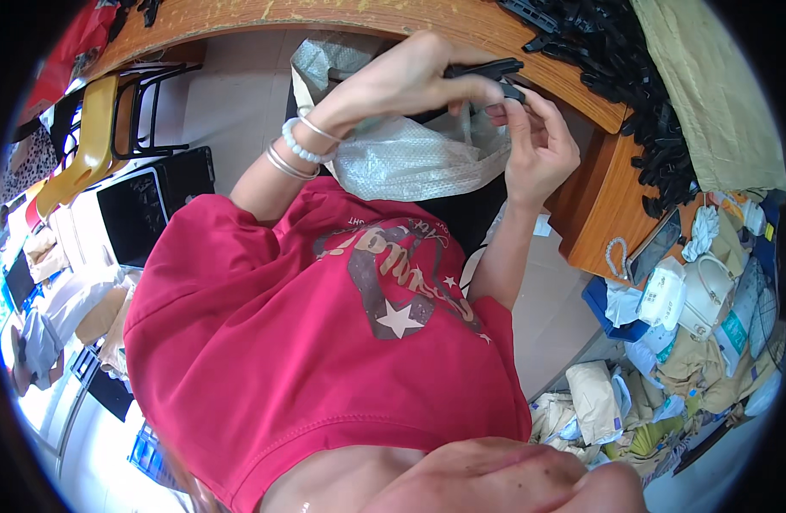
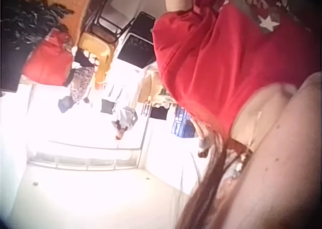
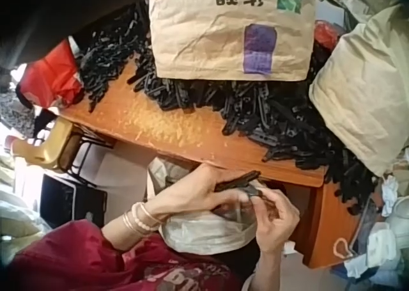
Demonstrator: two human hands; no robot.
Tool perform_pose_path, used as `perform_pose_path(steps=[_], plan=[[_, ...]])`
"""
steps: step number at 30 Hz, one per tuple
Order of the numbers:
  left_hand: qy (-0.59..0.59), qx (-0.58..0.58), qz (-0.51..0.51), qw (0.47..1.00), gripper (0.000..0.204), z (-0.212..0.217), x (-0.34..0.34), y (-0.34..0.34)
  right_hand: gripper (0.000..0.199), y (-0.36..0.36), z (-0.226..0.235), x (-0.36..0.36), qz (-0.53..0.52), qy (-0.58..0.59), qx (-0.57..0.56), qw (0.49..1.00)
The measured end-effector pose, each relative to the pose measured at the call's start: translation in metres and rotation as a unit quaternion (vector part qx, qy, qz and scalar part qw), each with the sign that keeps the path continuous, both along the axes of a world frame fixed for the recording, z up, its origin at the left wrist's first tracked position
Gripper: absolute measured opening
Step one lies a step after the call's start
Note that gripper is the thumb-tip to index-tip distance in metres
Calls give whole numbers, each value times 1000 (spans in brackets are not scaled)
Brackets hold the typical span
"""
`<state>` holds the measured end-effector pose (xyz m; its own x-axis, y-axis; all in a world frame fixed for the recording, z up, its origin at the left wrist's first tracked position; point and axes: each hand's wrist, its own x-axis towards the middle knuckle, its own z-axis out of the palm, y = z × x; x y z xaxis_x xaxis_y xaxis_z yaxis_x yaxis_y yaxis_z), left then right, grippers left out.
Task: Inspecting small black plastic components and placing them into a collection bag.
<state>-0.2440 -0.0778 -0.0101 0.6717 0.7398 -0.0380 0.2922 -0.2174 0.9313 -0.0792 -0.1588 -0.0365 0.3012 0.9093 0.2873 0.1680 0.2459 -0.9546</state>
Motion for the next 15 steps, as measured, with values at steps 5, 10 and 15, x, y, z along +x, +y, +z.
perform_pose_path(steps=[5,10,15], plan=[[32,175,-18,984,48,1,-2,-8,22,2,1,-2,-11,-77,23,997],[11,230,-34,972,43,-2,-5,-5,32,6,1,9,75,-2,-12,997],[57,141,-68,986,41,-5,-7,-6,25,7,-3,9,13,-74,-19,997]])
